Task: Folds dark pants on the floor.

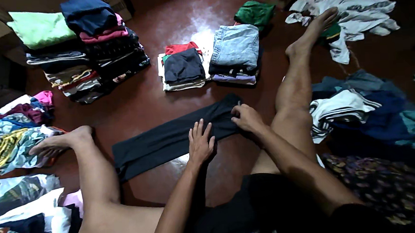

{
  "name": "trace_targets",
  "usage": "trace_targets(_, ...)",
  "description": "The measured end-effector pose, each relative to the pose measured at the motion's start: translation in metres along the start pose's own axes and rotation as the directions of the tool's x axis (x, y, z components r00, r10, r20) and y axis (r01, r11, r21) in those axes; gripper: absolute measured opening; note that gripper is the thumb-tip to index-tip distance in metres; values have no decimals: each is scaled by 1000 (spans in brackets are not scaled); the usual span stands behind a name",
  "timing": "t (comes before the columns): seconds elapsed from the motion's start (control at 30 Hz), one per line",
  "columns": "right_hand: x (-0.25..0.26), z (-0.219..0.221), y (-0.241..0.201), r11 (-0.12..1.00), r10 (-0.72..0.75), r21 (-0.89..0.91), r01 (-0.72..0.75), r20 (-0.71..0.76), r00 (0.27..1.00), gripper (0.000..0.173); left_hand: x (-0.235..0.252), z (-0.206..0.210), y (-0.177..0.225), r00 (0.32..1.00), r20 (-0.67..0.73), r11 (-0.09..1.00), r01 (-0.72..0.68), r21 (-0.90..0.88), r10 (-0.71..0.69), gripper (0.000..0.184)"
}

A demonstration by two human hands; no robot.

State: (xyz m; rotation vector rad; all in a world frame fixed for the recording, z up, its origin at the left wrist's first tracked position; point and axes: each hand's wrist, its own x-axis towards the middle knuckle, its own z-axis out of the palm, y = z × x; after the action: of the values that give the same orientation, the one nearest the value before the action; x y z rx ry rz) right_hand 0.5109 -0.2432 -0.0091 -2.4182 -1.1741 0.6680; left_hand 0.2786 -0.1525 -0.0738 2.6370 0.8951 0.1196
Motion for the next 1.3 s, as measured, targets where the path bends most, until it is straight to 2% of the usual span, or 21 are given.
trace_targets(0.07,-3,9,7,990,27,-141,3,208,978,36,-1,8,-3,975,223,999,-7,36,-2,64)
trace_targets(0.1,-4,11,10,980,63,-200,-5,286,956,37,-2,9,-3,961,277,999,-11,42,-1,68)
trace_targets(0.17,-4,7,5,973,91,-229,-27,272,958,32,-1,4,-5,979,204,1000,-8,2,7,65)
trace_targets(0.23,-7,4,-3,985,23,-171,-8,85,996,26,-5,-6,-8,998,58,999,-6,-41,8,58)
trace_targets(0.3,-5,11,-4,988,-112,-119,103,-70,991,31,-8,-16,-21,999,-32,998,24,-59,-26,54)
trace_targets(0.37,3,19,-3,974,-168,-153,166,0,986,47,-10,-33,-46,989,-92,991,107,-77,-114,53)
trace_targets(0.43,3,29,-4,954,-130,-254,161,133,983,55,-21,-51,-83,957,-161,970,231,-80,-242,54)
trace_targets(0.47,0,36,-8,941,-153,-285,183,123,981,52,-27,-60,-105,930,-198,950,302,-73,-311,54)
trace_targets(0.53,-8,51,-21,918,-285,-283,278,17,958,50,-44,-75,-148,856,-258,893,442,-87,-449,55)
trace_targets(0.6,-13,71,-32,899,-368,-265,348,-29,929,57,-65,-80,-179,773,-284,822,555,-131,-567,52)
trace_targets(0.73,10,83,-18,910,-215,-323,261,171,961,78,-82,-80,-195,628,-238,668,725,-168,-741,50)
trace_targets(0.87,23,57,12,898,-153,-369,238,244,958,85,-83,-70,-184,632,-204,660,743,-115,-747,47)
trace_targets(0.93,27,43,28,901,-134,-374,218,239,962,87,-80,-66,-186,611,-235,647,751,-132,-756,43)
trace_targets(1.0,28,34,39,914,-101,-362,183,232,967,88,-83,-66,-193,573,-210,608,768,-200,-792,41)
trace_targets(1.07,31,29,42,925,-82,-344,159,228,970,88,-90,-75,-199,477,-234,531,778,-336,-847,42)
trace_targets(1.13,31,28,41,943,-75,-304,137,207,975,86,-97,-95,-199,342,-245,420,757,-501,-907,40)
trace_targets(1.17,30,28,40,951,-74,-282,128,193,978,86,-102,-106,-198,310,-218,379,749,-544,-925,38)
trace_targets(1.2,30,29,38,958,-70,-264,115,174,982,85,-105,-114,-197,320,-181,365,745,-559,-930,36)
trace_targets(1.3,22,38,24,969,-95,-226,105,55,994,80,-111,-119,-201,426,-109,424,773,-472,-898,37)
